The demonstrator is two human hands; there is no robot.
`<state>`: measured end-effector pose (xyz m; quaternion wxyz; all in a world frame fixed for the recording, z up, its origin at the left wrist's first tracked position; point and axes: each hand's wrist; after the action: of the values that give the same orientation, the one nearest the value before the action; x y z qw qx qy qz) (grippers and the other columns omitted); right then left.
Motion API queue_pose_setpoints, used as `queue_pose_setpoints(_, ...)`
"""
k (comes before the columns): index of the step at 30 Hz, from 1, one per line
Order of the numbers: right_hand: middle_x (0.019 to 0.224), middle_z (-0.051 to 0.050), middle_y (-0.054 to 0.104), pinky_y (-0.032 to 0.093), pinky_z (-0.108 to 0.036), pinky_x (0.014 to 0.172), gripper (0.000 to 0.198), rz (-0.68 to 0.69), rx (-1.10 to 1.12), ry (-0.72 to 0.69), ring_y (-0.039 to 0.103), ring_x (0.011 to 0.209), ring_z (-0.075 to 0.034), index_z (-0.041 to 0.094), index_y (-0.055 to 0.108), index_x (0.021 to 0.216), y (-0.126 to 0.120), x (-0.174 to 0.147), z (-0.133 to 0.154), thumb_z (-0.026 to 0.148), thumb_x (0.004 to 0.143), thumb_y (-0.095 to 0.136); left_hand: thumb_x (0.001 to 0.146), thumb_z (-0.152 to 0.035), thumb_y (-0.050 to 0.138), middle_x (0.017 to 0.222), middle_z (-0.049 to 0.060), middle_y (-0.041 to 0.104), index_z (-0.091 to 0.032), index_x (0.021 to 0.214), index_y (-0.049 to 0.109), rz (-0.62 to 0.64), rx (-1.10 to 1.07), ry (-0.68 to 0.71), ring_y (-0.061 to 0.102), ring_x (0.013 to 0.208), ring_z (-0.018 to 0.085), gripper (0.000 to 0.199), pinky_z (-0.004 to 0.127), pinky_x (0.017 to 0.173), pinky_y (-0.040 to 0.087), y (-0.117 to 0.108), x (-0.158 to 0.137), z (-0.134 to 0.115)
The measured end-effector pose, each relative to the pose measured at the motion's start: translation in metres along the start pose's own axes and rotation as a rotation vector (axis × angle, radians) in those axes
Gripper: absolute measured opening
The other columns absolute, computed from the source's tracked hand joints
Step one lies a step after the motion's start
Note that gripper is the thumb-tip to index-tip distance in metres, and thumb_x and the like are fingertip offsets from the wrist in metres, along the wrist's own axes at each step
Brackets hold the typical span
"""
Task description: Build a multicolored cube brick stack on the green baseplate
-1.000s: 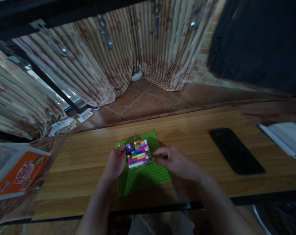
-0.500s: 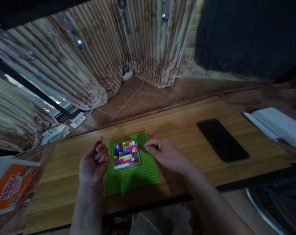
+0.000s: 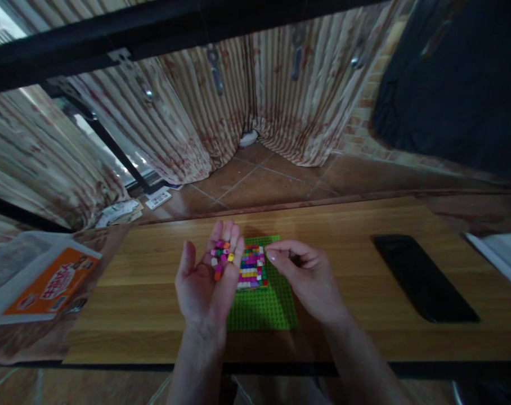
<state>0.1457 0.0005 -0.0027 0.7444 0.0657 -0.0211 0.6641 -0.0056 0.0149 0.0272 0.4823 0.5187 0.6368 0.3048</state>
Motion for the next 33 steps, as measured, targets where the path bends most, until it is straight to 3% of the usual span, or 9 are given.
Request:
queue_pose_setpoints(5,0.063,0.004,0.055,0.04,-0.023,0.057,0.015,0.156,-0.085,-0.065,0.047,0.058,-0.01,0.022,0.072,0.094,0.022,-0.007,-0.004,0.027,0.084,0.061,0.096,-0.046,0.035,0.129,0.02,0.06,-0.008,0.138,0.046,0.053,-0.009,-0.097,0.055,0.124,0.027,0.057,0.038,0.1,0.048,0.002,-0.003,0.011)
queue_pose_setpoints(15,0.064,0.005,0.056,0.039,-0.022,0.057,0.011,0.186,-0.218,-0.049,0.049,0.058,-0.009,0.021,0.068,0.085,0.027,-0.004,-0.005,0.024,0.087,0.057,0.096,-0.049,0.03,0.131,0.018,0.06,-0.01,0.135,0.05,0.07,0.011,-0.14,0.051,0.129,0.025,0.058,0.036,0.105,0.042,0.002,0.002,0.013)
queue_pose_setpoints(21,0.07,0.003,0.059,0.042,-0.024,0.064,0.014,0.023,-0.127,-0.036,0.052,0.065,-0.011,0.02,0.063,0.079,0.01,0.007,-0.004,0.031,0.086,0.058,0.094,-0.042,0.04,0.123,0.02,0.064,-0.006,0.131,0.053,-0.025,-0.02,-0.042,0.057,0.122,0.028,0.053,0.041,0.102,0.046,0.003,0.006,0.005)
queue_pose_setpoints(27,0.07,-0.001,0.066,0.043,-0.028,0.064,0.021,-0.177,-0.004,0.215,0.057,0.065,-0.015,0.019,0.066,0.081,-0.015,0.022,-0.014,0.037,0.071,0.069,0.091,-0.037,0.045,0.113,0.02,0.068,-0.007,0.124,0.057,-0.127,-0.028,0.101,0.064,0.111,0.027,0.046,0.04,0.096,0.052,-0.003,0.013,-0.012)
queue_pose_setpoints(33,0.087,-0.006,0.074,0.046,-0.037,0.081,0.031,-0.099,-0.217,0.229,0.065,0.085,-0.023,0.02,0.072,0.097,-0.023,0.022,-0.029,0.039,0.074,0.063,0.091,-0.036,0.045,0.114,0.021,0.067,-0.005,0.121,0.059,-0.143,-0.019,0.107,0.063,0.112,0.027,0.045,0.039,0.095,0.053,-0.006,0.017,-0.012)
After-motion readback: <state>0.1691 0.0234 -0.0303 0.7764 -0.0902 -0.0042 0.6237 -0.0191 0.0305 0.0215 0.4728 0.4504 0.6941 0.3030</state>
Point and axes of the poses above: each hand's wrist, its own x-axis towards the middle knuckle, its own y-axis out of the palm, z = x × y
